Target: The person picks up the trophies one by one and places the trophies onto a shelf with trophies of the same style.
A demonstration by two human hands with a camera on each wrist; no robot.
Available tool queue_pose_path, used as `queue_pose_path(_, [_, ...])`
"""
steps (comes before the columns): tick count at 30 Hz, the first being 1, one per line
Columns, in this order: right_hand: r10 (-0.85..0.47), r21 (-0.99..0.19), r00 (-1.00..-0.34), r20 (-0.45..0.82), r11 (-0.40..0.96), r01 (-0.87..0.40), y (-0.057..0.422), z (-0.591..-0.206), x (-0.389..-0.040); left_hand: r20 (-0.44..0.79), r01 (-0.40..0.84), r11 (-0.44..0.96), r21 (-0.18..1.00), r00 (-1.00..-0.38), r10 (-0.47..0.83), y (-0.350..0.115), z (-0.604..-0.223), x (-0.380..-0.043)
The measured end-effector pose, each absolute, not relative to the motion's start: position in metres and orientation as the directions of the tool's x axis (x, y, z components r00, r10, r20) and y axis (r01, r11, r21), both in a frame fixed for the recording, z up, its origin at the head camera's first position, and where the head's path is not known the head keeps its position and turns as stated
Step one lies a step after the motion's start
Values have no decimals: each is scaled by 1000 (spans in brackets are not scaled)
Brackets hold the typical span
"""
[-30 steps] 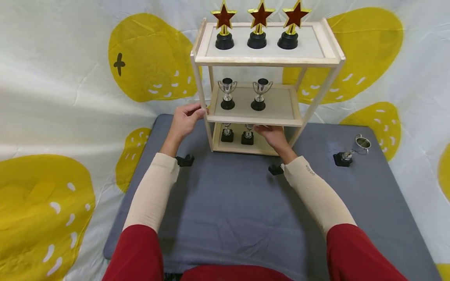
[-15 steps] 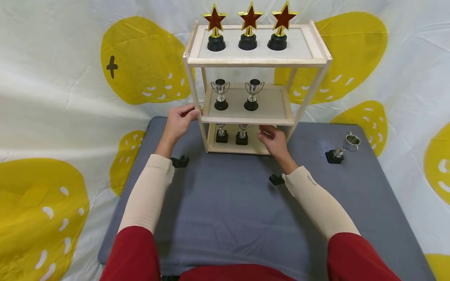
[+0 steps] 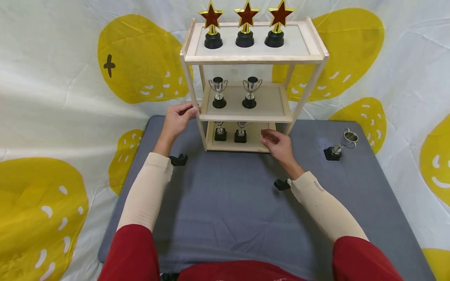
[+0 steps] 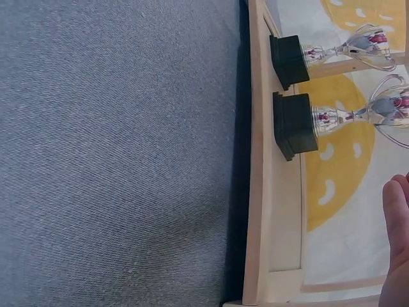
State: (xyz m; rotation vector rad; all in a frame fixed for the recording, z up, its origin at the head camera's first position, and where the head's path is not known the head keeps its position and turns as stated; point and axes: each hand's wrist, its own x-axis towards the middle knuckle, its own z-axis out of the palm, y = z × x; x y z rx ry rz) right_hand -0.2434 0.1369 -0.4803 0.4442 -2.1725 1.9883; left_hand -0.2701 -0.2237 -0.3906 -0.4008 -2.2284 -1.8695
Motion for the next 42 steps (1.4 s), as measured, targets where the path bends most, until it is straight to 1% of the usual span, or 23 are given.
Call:
queue_pose_path(6, [-103,-939,-938,330,65,-338,140,-478,-238,325,333,171,927,-943,73,-225,-391,-270])
queue_pose_path(13, [-91,-935,-933,349,35,-353,146,-476,-234,340,348,123,929,-937,81,-224,-389,-271])
queue_pose_path(20, [-88,-911,-916,391,102,-398,158,-475,-225,326,335,111,936,-941,89,-224,-388,-271])
queue_pose_path(29, [-77,-931,-935,347,89,-353,174,-475,-218,334,339,101,935,-940,67,-223,-389,-269])
queue_pose_path(36, [-84,-935,-941,329,110,-336,188,-475,-214,344,350,113,930,-936,73,-223,-392,-271])
queue_pose_path(42, [-61,-943,-947,315,89,-319,199,-476,-214,344,349,97,932,-937,68,-223,-392,-271])
